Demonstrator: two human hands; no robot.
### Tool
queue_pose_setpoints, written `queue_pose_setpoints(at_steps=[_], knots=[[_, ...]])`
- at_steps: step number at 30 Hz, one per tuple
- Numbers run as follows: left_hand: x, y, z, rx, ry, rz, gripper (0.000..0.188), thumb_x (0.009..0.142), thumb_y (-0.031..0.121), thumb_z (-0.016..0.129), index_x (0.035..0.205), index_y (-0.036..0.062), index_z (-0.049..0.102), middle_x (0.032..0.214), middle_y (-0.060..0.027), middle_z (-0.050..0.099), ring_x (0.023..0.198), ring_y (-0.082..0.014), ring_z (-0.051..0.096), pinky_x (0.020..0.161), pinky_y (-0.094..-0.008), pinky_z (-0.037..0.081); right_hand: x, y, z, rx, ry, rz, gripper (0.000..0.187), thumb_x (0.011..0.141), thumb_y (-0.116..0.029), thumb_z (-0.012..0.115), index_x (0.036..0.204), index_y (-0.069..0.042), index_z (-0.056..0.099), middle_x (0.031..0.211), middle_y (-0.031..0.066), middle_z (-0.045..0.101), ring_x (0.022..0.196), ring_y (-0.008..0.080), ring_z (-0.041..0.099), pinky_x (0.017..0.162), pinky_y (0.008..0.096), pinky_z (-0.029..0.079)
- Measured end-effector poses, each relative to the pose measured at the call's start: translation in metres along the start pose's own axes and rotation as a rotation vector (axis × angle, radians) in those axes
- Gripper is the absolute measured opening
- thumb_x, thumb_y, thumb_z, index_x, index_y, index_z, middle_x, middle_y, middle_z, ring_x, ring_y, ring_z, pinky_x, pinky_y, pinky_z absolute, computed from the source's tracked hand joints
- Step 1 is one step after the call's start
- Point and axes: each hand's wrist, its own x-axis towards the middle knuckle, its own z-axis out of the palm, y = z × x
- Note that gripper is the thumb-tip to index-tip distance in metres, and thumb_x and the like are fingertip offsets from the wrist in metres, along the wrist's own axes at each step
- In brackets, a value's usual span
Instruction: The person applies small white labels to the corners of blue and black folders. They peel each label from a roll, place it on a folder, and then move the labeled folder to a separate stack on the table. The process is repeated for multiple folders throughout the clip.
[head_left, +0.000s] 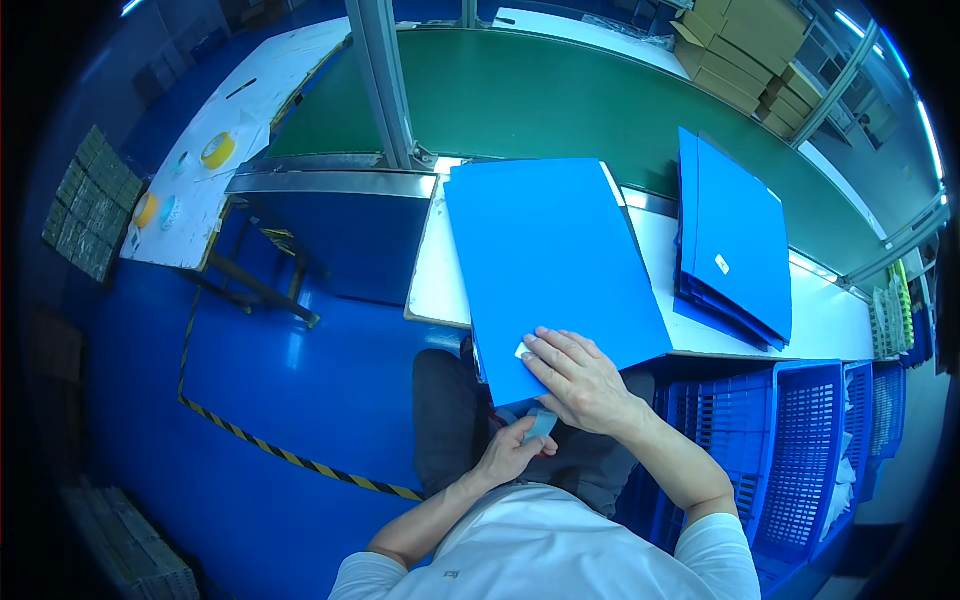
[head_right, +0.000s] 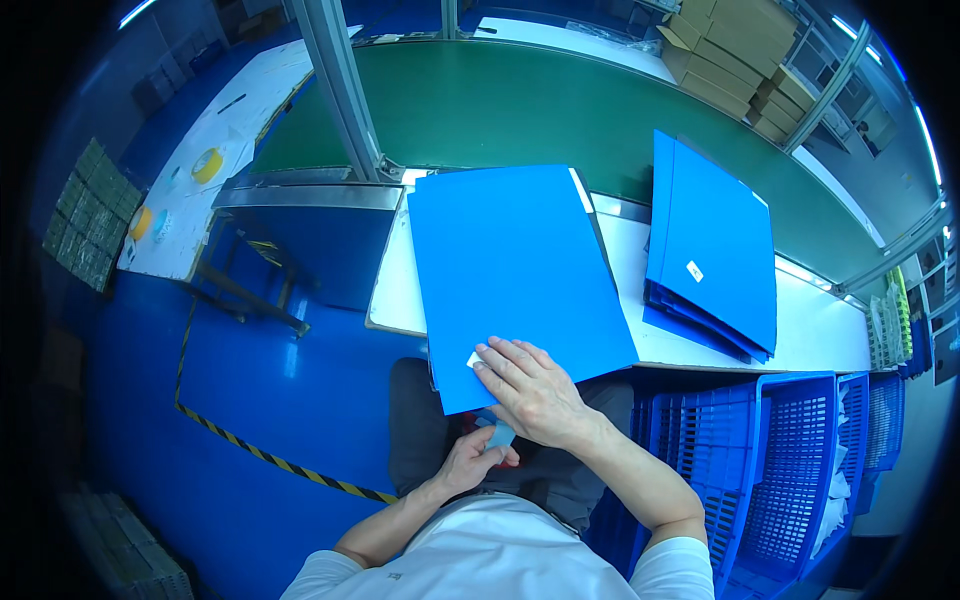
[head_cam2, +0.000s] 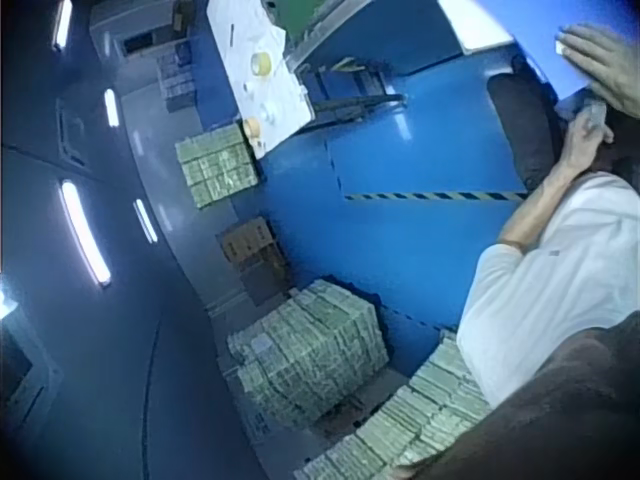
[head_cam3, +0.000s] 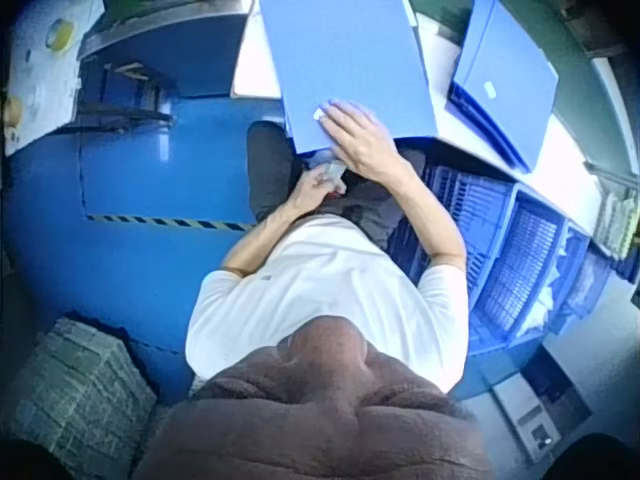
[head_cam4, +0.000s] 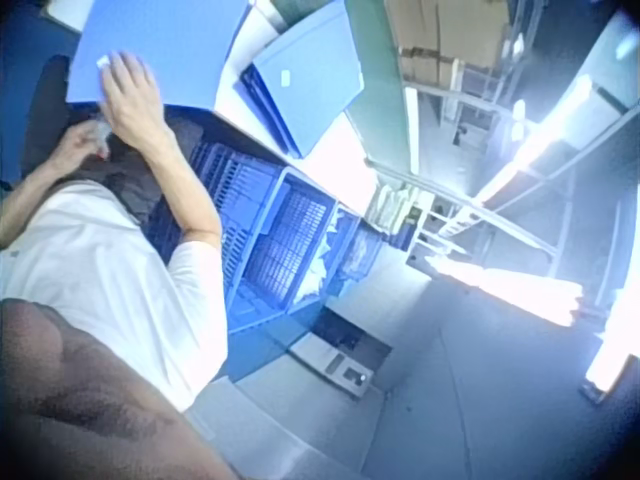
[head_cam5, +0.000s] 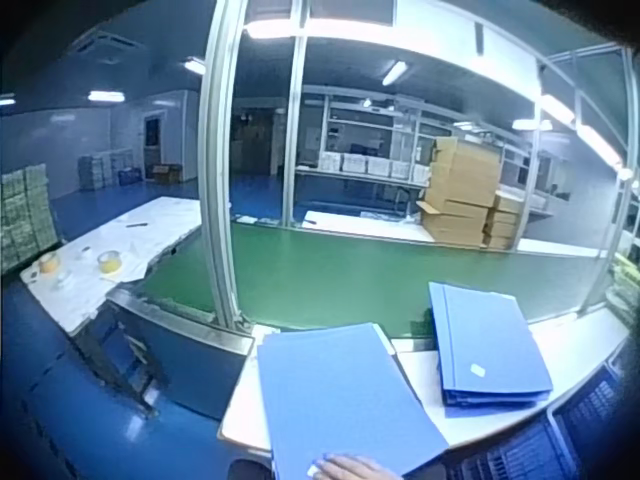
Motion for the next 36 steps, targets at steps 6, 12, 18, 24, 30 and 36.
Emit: queue_pose_setpoints(at_steps=[6,12,18,24,30,36], knots=[[-0.004,-0.016,-0.007,-0.295,0.162,0.066,0.031,0.1,-0.003,0.051,0.131,-0.0043,0.055,0.104,-0.0192,0.073,0.094,-0.0267,0.075,0.091,-0.0386,0.06,0.001,0.007,-0.093,-0.021,0.735,-0.093,0.036,0.089,-0.002,0.066,0.125,0.005,0.066,0.118,0.0245,0.072,0.107,0.0385,0.072,0.092,0.0458,0.058],[0.003,-0.005,-0.005,-0.312,0.164,0.059,0.029,0.101,0.001,0.052,0.13,-0.004,0.055,0.106,-0.0195,0.073,0.094,-0.0259,0.075,0.092,-0.0387,0.06,-0.043,0.044,-0.131,-0.064,1.158,-0.006,0.034,0.092,0.005,0.058,0.124,0.002,0.069,0.128,0.0253,0.069,0.123,0.043,0.065,0.109,0.054,0.048],[0.006,0.004,0.003,-0.332,0.154,0.103,0.026,0.102,0.003,0.054,0.127,-0.0042,0.056,0.106,-0.0197,0.074,0.094,-0.0253,0.075,0.09,-0.0381,0.059,-0.088,0.123,-0.1,-0.408,0.472,0.535,0.038,0.089,-0.002,0.071,0.127,-0.003,0.072,0.138,0.012,0.068,0.133,0.0321,0.061,0.115,0.0442,0.042],[0.0,0.006,0.005,-0.315,0.139,0.1,0.024,0.102,0.003,0.055,0.125,-0.0045,0.058,0.105,-0.0189,0.074,0.093,-0.0257,0.075,0.091,-0.0392,0.059,-0.085,0.077,-0.086,0.008,0.619,0.374,0.029,0.084,0.0,0.074,0.113,0.0,0.072,0.123,0.0192,0.072,0.117,0.0361,0.068,0.101,0.042,0.053],[-0.003,0.025,0.02,-0.31,0.027,0.119,0.026,0.1,0.004,0.055,0.124,-0.0063,0.059,0.101,-0.0181,0.075,0.096,-0.0237,0.073,0.092,-0.0367,0.058,-0.07,0.005,0.003,0.206,0.165,-0.033,0.03,0.078,-0.007,0.077,0.108,-0.009,0.075,0.114,0.0056,0.074,0.101,0.0217,0.071,0.08,0.0349,0.056],[-0.012,0.029,0.015,-0.148,-0.083,0.094,0.032,0.1,0.007,0.058,0.129,-0.0079,0.06,0.1,-0.0167,0.076,0.098,-0.0211,0.072,0.092,-0.0345,0.056,-0.084,0.012,0.037,0.277,0.261,0.09,0.03,0.075,-0.008,0.079,0.105,-0.008,0.078,0.107,0.0032,0.076,0.101,0.021,0.072,0.08,0.0334,0.055]])
